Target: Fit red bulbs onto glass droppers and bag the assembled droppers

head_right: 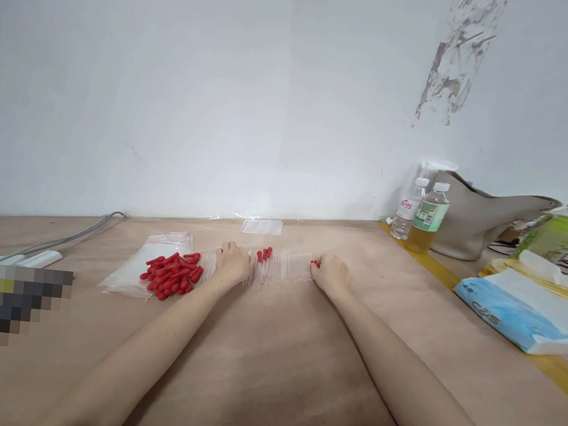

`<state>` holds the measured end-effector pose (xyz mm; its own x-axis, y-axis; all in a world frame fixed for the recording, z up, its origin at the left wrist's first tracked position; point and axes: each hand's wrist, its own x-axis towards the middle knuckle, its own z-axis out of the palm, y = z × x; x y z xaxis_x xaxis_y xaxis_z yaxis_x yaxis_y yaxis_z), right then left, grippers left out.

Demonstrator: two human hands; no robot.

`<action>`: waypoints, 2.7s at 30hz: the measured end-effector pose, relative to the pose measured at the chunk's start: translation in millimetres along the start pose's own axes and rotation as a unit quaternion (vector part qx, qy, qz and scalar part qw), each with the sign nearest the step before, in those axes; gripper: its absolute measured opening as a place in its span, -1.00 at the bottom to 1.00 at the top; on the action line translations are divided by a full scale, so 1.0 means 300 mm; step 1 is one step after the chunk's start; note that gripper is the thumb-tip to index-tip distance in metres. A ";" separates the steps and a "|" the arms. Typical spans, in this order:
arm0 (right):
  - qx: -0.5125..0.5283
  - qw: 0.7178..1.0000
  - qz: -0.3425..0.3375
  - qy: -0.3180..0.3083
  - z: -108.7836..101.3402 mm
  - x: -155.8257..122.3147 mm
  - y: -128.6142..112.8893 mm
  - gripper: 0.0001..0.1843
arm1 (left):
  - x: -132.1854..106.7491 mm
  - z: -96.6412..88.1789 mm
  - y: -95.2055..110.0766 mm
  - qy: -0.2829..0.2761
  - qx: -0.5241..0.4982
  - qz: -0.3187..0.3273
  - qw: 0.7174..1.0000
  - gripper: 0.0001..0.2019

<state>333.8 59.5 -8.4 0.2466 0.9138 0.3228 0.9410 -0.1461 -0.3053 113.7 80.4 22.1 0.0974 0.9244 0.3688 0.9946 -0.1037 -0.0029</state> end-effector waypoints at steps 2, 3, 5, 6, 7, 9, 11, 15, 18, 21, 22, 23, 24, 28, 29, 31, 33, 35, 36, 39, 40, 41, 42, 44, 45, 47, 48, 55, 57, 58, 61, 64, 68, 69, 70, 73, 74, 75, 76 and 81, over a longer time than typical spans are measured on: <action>0.006 1.000 0.014 0.000 -0.006 -0.004 -0.004 -0.73 | -0.019 -0.025 -0.023 0.008 -0.009 0.018 1.000 -0.66; 0.012 1.000 0.018 0.009 -0.012 -0.008 -0.008 -0.73 | -0.035 -0.039 -0.039 0.011 -0.014 0.032 0.999 -0.67; 0.036 0.998 0.009 0.055 -0.028 -0.023 -0.023 -0.74 | -0.082 -0.060 -0.078 0.014 -0.025 0.071 0.997 -0.71; 0.054 0.995 -0.006 0.089 -0.036 -0.033 -0.035 -0.75 | -0.111 -0.065 -0.101 0.016 -0.034 0.095 0.995 -0.73; 0.078 0.989 -0.028 0.122 -0.042 -0.046 -0.050 -0.75 | -0.141 -0.066 -0.124 0.019 -0.048 0.129 0.990 -0.75; 0.146 0.972 -0.082 0.164 -0.046 -0.078 -0.087 -0.77 | -0.200 -0.055 -0.167 0.046 -0.116 0.226 0.966 -0.78; 0.233 0.951 -0.141 0.147 -0.033 -0.119 -0.129 -0.79 | -0.246 -0.033 -0.198 0.078 -0.196 0.277 0.937 -0.82; 0.365 0.898 -0.238 0.058 0.021 -0.207 -0.198 -0.80 | -0.279 0.001 -0.215 0.117 -0.304 0.276 0.904 -0.80; 0.382 0.872 -0.306 0.026 0.043 -0.247 -0.217 -0.73 | -0.275 0.004 -0.205 0.095 -0.319 0.274 0.902 -0.81; 0.383 0.860 -0.336 0.001 0.037 -0.257 -0.218 -0.78 | -0.274 -0.007 -0.197 0.069 -0.311 0.268 0.909 -0.81; 0.387 0.858 -0.338 -0.007 0.032 -0.256 -0.218 -0.79 | -0.275 -0.011 -0.195 0.064 -0.309 0.266 0.911 -0.81; 0.391 0.856 -0.338 -0.017 0.027 -0.255 -0.218 -0.79 | -0.277 -0.015 -0.194 0.060 -0.308 0.266 0.912 -0.81; 0.395 0.853 -0.340 -0.028 0.023 -0.255 -0.218 -0.80 | -0.278 -0.019 -0.193 0.058 -0.308 0.267 0.911 -0.80; 0.404 0.842 -0.352 -0.055 0.009 -0.256 -0.221 -0.80 | -0.279 -0.019 -0.193 0.054 -0.302 0.281 0.909 -0.82; 0.405 0.840 -0.355 -0.057 0.006 -0.258 -0.222 -0.79 | -0.278 -0.016 -0.193 0.054 -0.298 0.286 0.909 -0.82; 0.406 0.838 -0.358 -0.060 0.000 -0.261 -0.224 -0.78 | -0.275 -0.011 -0.194 0.057 -0.293 0.299 0.906 -0.81; 0.405 0.838 -0.359 -0.066 -0.004 -0.263 -0.225 -0.77 | -0.274 -0.006 -0.195 0.062 -0.294 0.307 0.903 -0.80; 0.405 0.838 -0.358 -0.072 -0.005 -0.264 -0.224 -0.77 | -0.274 -0.003 -0.196 0.063 -0.302 0.311 0.899 -0.79; 0.407 0.837 -0.358 -0.075 -0.003 -0.264 -0.224 -0.78 | -0.275 -0.002 -0.196 0.062 -0.308 0.313 0.896 -0.79; 0.415 0.832 -0.362 -0.072 0.009 -0.263 -0.221 -0.81 | -0.279 0.002 -0.196 0.056 -0.327 0.326 0.885 -0.78; 0.417 0.830 -0.363 -0.070 0.013 -0.262 -0.220 -0.82 | -0.280 0.003 -0.196 0.057 -0.330 0.332 0.882 -0.78; 0.418 0.829 -0.364 -0.068 0.017 -0.261 -0.218 -0.83 | -0.281 0.005 -0.196 0.060 -0.333 0.339 0.878 -0.77; 0.418 0.829 -0.366 -0.068 0.020 -0.261 -0.217 -0.83 | -0.282 0.006 -0.196 0.063 -0.334 0.344 0.875 -0.76; 0.414 0.829 -0.370 -0.070 0.022 -0.261 -0.215 -0.82 | -0.282 0.008 -0.197 0.070 -0.332 0.352 0.872 -0.76; 0.412 0.829 -0.372 -0.071 0.022 -0.262 -0.214 -0.82 | -0.282 0.008 -0.197 0.073 -0.331 0.354 0.872 -0.76; 0.408 0.829 -0.376 -0.069 0.020 -0.265 -0.212 -0.82 | -0.281 0.009 -0.197 0.074 -0.326 0.358 0.872 -0.77; 0.405 0.830 -0.377 -0.068 0.019 -0.266 -0.211 -0.82 | -0.281 0.009 -0.197 0.074 -0.323 0.359 0.872 -0.77; 0.380 0.830 -0.407 -0.038 0.029 -0.267 -0.204 -0.80 | -0.289 0.009 -0.193 0.070 -0.316 0.365 0.873 -0.77; 0.365 0.829 -0.423 -0.023 0.031 -0.264 -0.203 -0.79 | -0.290 0.011 -0.193 0.075 -0.320 0.361 0.873 -0.77; 0.358 0.829 -0.429 -0.016 0.030 -0.263 -0.203 -0.79 | -0.290 0.013 -0.194 0.078 -0.321 0.360 0.873 -0.77; 0.336 0.832 -0.442 -0.002 0.024 -0.264 -0.204 -0.79 | -0.290 0.016 -0.195 0.084 -0.314 0.366 0.872 -0.77; 0.319 0.833 -0.452 -0.004 0.023 -0.267 -0.205 -0.80 | -0.291 0.014 -0.192 0.085 -0.293 0.380 0.873 -0.76; 0.307 0.841 -0.446 -0.003 0.033 -0.266 -0.215 -0.80 | -0.294 0.011 -0.184 0.102 -0.258 0.387 0.879 -0.76; 0.308 0.843 -0.440 -0.004 0.033 -0.263 -0.219 -0.80 | -0.294 0.011 -0.182 0.107 -0.250 0.388 0.880 -0.76; 0.312 0.845 -0.433 -0.007 0.032 -0.260 -0.223 -0.80 | -0.293 0.012 -0.181 0.111 -0.243 0.387 0.882 -0.76; 0.340 0.846 -0.409 -0.035 0.023 -0.245 -0.225 -0.81 | -0.284 0.018 -0.183 0.126 -0.236 0.373 0.889 -0.76; 0.352 0.846 -0.399 -0.041 0.021 -0.239 -0.221 -0.82 | -0.281 0.018 -0.186 0.130 -0.237 0.365 0.891 -0.76; 0.361 0.846 -0.389 -0.045 0.019 -0.233 -0.216 -0.83 | -0.278 0.018 -0.188 0.133 -0.238 0.359 0.893 -0.75; 0.369 0.848 -0.378 -0.043 0.018 -0.227 -0.209 -0.84 | -0.275 0.017 -0.191 0.133 -0.239 0.355 0.894 -0.75; 0.367 0.861 -0.350 -0.034 0.025 -0.221 -0.183 -0.88 | -0.276 0.006 -0.196 0.103 -0.250 0.349 0.897 -0.77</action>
<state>264.2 9.9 -19.6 -0.3593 0.7051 0.6114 0.4483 0.7049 -0.5496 47.2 10.6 -10.1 0.6308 0.4885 0.6029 0.5486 -0.8302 0.0988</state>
